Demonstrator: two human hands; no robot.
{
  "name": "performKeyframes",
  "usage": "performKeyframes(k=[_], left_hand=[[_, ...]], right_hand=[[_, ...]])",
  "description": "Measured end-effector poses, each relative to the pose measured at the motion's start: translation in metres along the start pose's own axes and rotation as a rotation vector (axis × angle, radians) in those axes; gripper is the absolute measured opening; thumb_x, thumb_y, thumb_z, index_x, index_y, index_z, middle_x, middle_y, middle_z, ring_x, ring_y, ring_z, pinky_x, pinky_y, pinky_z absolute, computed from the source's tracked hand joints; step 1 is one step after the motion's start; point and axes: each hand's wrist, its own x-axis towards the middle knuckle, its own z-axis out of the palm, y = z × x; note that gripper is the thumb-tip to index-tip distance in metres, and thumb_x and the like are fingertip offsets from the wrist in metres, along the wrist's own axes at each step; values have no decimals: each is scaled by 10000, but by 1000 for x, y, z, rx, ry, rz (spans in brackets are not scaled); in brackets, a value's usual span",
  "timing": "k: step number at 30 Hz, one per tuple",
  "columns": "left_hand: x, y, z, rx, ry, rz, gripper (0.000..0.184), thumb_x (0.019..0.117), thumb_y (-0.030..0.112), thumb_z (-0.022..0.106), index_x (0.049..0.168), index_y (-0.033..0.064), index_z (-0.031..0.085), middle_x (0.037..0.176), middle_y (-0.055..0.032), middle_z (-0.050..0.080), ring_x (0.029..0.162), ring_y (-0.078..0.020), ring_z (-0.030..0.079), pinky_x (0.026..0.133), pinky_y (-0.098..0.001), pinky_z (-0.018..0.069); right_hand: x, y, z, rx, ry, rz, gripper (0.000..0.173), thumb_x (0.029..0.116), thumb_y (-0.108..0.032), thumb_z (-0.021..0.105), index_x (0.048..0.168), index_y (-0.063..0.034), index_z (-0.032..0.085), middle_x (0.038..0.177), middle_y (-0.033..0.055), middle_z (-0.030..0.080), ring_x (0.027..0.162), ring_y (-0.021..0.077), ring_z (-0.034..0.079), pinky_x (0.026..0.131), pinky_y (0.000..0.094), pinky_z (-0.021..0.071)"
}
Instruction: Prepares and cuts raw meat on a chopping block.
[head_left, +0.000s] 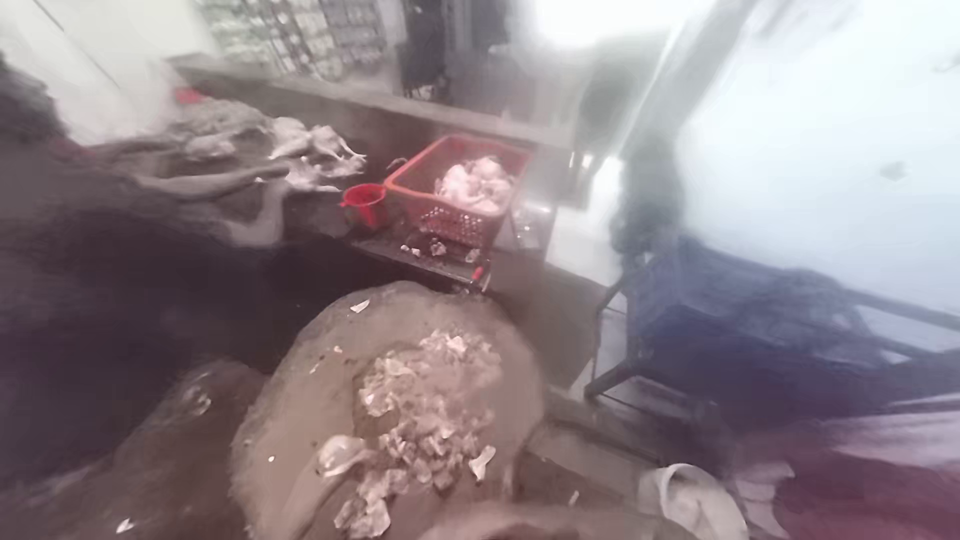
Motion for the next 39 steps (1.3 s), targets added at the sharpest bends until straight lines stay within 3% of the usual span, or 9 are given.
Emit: performKeyframes(k=[4,6,13,17,23,29,32,36,39], left_hand=[[-67,15,-17,-921,331,142,771,843,127,758,1488,51,342,1175,-64,655,977,-131,684,834,-324,611],[-93,5,-14,-1089,480,148,607,839,144,786,1333,33,452,1078,-76,702,932,-176,709,820,-376,624],[-145,-99,96,-980,557,-631,396,1043,300,591,1296,-4,573,1097,-209,673,886,-284,687,733,-461,600],[-164,-106,121,-1116,542,-657,386,1059,286,561,1343,25,554,1146,-205,676,924,-295,699,762,-470,608],[-163,-115,119,-1197,563,-642,345,1069,237,532,1330,14,560,1137,-213,671,913,-301,696,751,-466,608],[-178,-133,126,-1360,474,-693,400,1099,293,445,1430,76,502,1240,-181,645,994,-286,674,805,-462,583],[-174,-131,105,-1177,407,-558,387,1062,240,531,1372,10,529,1179,-190,675,1000,-265,692,852,-455,596],[-140,-91,45,-474,225,-267,409,963,251,678,1313,57,594,1206,-127,665,1072,-210,661,944,-416,559],[-93,-88,55,21,231,-375,715,900,478,716,1474,98,521,1531,-215,452,1329,-416,514,1047,-582,480]], right_hand=[[-6,32,3,70,143,-73,416,1033,-106,521,1441,-157,581,1399,97,629,1278,228,608,1108,466,478],[-9,42,-3,70,230,-59,406,1049,-179,517,1451,-173,569,1421,59,618,1292,181,598,1117,432,480],[20,-39,-21,-41,323,-143,475,1023,-82,444,1488,-152,506,1460,53,570,1260,129,596,1066,360,509],[25,-91,-2,44,359,-469,358,1057,-119,472,1385,-8,565,1369,119,612,1250,109,587,1098,313,481],[65,-9,28,-134,-43,-146,428,1067,-84,415,1471,-146,540,1463,66,579,1275,171,601,1094,393,484],[42,-44,48,-128,48,-86,444,1051,-70,413,1475,-107,539,1481,116,559,1322,216,572,1120,404,453],[49,-6,39,-24,-77,-58,424,1066,-106,432,1475,-150,535,1478,59,562,1237,122,607,1060,341,502],[31,12,21,194,114,165,418,1075,-176,440,1488,-217,495,1222,54,633,665,109,567,563,308,508],[13,22,8,-67,351,93,437,1048,-119,461,1479,-165,525,1404,54,606,1104,103,652,939,324,564]])
